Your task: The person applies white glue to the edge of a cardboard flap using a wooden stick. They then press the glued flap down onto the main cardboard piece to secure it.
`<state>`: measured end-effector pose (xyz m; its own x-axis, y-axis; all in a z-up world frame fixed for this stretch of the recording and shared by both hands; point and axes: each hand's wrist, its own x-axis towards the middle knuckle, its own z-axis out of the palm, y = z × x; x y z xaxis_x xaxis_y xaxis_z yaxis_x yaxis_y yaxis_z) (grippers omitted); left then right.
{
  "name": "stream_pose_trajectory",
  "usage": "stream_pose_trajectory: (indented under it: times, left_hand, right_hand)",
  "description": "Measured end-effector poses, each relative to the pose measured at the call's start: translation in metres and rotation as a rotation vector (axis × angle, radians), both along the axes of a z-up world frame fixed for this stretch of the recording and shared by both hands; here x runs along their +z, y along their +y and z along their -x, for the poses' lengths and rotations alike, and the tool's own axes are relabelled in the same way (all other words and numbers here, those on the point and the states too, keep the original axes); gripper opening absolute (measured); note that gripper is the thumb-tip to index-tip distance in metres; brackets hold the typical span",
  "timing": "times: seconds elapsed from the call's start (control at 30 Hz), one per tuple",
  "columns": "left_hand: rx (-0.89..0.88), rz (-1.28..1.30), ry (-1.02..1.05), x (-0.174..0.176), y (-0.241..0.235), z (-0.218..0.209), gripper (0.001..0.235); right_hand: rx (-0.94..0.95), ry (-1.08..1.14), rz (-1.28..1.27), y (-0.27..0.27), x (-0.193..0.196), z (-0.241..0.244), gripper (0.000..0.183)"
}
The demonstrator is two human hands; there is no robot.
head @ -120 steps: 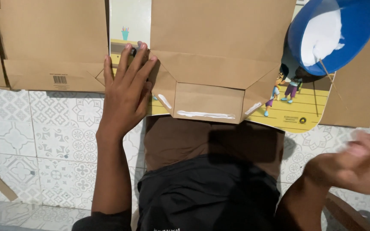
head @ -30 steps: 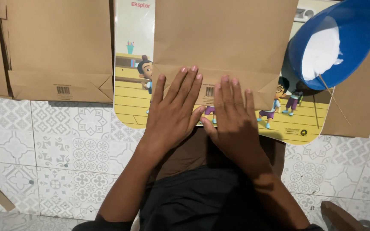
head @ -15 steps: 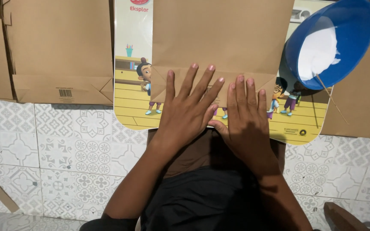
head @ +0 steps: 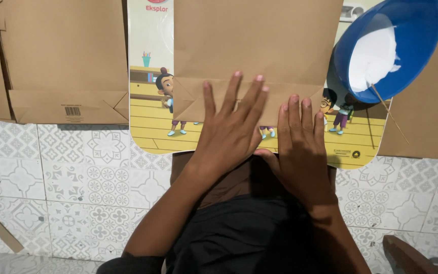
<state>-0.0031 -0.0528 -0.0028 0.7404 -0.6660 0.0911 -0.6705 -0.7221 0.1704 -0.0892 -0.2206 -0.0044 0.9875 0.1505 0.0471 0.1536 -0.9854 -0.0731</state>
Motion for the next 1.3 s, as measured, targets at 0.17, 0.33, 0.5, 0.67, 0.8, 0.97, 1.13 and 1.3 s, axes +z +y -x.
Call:
stream_pose_trajectory:
  times: [0.17, 0.33, 0.5, 0.67, 0.8, 0.97, 1.13, 1.3]
  left_hand:
    - [-0.104, 0.022, -0.047, -0.004, -0.004, -0.007, 0.060]
    - [-0.076, 0.043, -0.010, -0.002, -0.008, -0.006, 0.054]
    - [-0.079, 0.056, -0.044, -0.002, -0.013, -0.006, 0.056]
    - [-0.128, 0.015, 0.027, -0.003, -0.017, -0.007, 0.076]
    - [-0.107, 0.007, 0.026, -0.004, -0.019, -0.006, 0.076]
    - [-0.090, -0.012, 0.021, -0.005, -0.019, -0.005, 0.073]
    - [-0.092, -0.019, 0.022, -0.003, -0.019, -0.004, 0.074]
    - [-0.085, -0.015, 0.007, -0.003, -0.020, -0.002, 0.071]
  right_hand:
    - [0.027, -0.021, 0.063, -0.004, -0.002, 0.000, 0.096]
    - [0.026, 0.000, 0.030, -0.017, -0.011, 0.017, 0.095]
    - [0.043, 0.023, 0.011, -0.023, -0.009, 0.030, 0.095]
    - [0.010, 0.036, 0.014, -0.017, -0.008, 0.030, 0.099]
    - [-0.001, 0.032, 0.004, -0.020, -0.008, 0.032, 0.097]
    - [0.022, 0.031, 0.054, -0.027, -0.010, 0.040, 0.093]
    - [0.011, 0.023, 0.089, -0.030, -0.010, 0.047, 0.092]
    - [0.006, 0.002, 0.068, -0.024, -0.004, 0.043, 0.093]
